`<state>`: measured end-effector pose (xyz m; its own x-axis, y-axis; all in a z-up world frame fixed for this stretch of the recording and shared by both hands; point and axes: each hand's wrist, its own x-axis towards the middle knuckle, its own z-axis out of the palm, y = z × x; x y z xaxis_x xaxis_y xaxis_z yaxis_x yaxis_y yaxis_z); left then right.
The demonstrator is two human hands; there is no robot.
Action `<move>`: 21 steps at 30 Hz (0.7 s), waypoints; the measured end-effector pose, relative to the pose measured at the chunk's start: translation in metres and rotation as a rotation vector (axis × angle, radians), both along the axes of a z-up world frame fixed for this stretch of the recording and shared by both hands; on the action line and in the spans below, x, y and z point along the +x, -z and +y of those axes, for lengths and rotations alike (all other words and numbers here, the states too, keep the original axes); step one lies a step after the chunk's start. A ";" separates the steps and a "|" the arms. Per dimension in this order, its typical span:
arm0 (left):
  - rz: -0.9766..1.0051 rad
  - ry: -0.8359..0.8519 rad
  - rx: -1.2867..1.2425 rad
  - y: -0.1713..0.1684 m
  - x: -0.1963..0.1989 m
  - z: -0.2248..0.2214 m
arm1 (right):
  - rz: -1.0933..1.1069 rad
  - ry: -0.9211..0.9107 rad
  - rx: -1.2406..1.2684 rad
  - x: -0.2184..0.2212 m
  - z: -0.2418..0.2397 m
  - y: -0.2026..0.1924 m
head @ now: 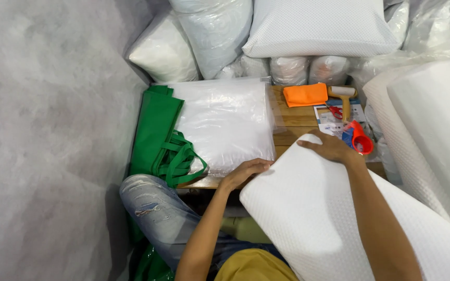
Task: The person wipes a white pillow with an orange cloth, uses a lint roller on both sides of the pillow, and inserts the pillow into a clear plastic bag.
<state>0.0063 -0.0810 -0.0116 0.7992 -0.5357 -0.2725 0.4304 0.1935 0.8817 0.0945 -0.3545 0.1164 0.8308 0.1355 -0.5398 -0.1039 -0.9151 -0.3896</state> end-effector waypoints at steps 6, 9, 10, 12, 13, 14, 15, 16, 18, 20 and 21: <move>-0.435 -0.285 1.118 0.069 0.004 0.025 | 0.031 -0.089 -0.189 0.002 -0.003 0.060; -0.540 -0.208 1.296 0.059 -0.005 0.022 | 0.043 -0.072 -0.170 0.010 -0.009 0.074; -0.563 -0.229 1.317 0.067 -0.006 0.021 | 0.042 -0.073 -0.180 0.010 -0.008 0.075; -0.592 -0.241 1.340 0.082 -0.001 0.019 | 0.043 -0.067 -0.184 0.012 -0.007 0.068; -0.586 -0.312 1.333 0.091 0.000 0.020 | 0.061 -0.070 -0.172 0.009 -0.005 0.062; -0.580 -0.383 1.325 0.099 0.000 0.020 | 0.079 -0.073 -0.159 0.007 -0.003 0.056; -0.582 -0.376 1.329 0.105 0.002 0.022 | 0.082 -0.069 -0.153 0.006 -0.005 0.059; -0.545 -0.414 1.304 0.112 0.003 0.023 | 0.082 -0.067 -0.152 0.005 -0.006 0.061; -0.517 -0.453 1.282 0.113 0.012 0.026 | 0.075 -0.062 -0.146 0.008 -0.007 0.062; -0.442 -0.573 1.192 0.107 0.013 0.028 | 0.063 -0.061 -0.150 0.007 -0.006 0.063; -0.448 -0.570 1.195 0.098 0.015 0.028 | 0.061 -0.057 -0.145 0.007 -0.007 0.063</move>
